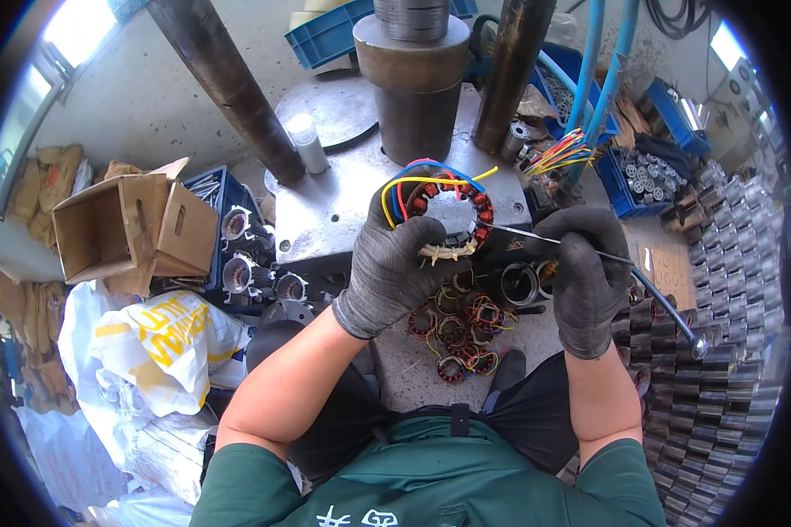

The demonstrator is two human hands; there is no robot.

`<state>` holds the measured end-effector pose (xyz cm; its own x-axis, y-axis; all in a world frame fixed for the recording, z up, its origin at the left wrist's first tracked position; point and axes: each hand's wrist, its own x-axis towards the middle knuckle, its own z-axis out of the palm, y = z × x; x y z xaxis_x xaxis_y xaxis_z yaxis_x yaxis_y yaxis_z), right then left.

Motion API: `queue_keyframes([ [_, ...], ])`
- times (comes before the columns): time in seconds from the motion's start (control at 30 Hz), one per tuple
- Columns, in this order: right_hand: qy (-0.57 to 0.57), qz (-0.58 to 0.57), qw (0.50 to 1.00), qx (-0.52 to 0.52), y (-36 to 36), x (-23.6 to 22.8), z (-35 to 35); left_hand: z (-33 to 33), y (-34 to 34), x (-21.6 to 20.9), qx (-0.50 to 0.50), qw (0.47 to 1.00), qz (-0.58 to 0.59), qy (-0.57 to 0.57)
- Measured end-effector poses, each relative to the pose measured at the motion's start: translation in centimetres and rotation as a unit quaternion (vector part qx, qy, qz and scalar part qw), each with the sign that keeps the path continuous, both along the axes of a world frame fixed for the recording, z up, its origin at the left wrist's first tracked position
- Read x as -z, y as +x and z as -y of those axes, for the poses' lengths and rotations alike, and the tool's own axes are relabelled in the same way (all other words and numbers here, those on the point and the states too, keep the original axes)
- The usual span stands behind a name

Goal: The person is assembling electric motor stators by winding coils, inserting them into housings, and using a hydraulic press to secure parts.

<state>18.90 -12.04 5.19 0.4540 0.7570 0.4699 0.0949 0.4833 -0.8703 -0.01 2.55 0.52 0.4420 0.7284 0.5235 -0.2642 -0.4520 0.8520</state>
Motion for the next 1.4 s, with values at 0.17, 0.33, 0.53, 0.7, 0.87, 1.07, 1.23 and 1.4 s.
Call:
queue_keyframes([
  [0.17, 0.007, -0.021, 1.000, -0.003, -0.2, 0.2, -0.2, 0.1, 0.0, -0.7, -0.074, 0.971, -0.080, 0.214],
  [0.33, 0.021, -0.063, 0.998, -0.015, 0.3, 2.0, -0.8, 1.1, 0.7, -1.2, -0.013, 0.998, -0.012, -0.058],
  [0.53, 0.048, -0.244, 0.965, -0.084, 1.2, 2.4, -1.8, 0.6, -0.3, 0.8, 0.048, 0.978, -0.073, -0.192],
  [0.7, 0.061, -0.320, 0.945, -0.025, 3.6, 4.4, -3.8, 0.0, -0.8, 0.6, -0.027, 0.974, -0.221, -0.038],
  [0.87, -0.163, 0.123, 0.977, 0.057, 5.7, 9.1, -7.1, 0.1, -0.2, 0.0, -0.085, 0.976, -0.096, 0.178],
  [1.07, -0.159, 0.448, 0.880, 0.005, 5.4, 13.5, -11.0, 0.7, 0.8, 0.1, 0.032, 0.998, 0.041, -0.026],
  [1.23, -0.137, 0.526, 0.837, 0.062, 5.9, 12.4, -10.1, 0.5, 0.6, -1.0, 0.241, 0.832, 0.195, -0.460],
  [1.4, -0.138, -0.136, 0.946, -0.260, -1.0, 5.6, -5.7, -0.1, 0.4, 0.2, -0.024, 0.972, -0.101, 0.211],
])
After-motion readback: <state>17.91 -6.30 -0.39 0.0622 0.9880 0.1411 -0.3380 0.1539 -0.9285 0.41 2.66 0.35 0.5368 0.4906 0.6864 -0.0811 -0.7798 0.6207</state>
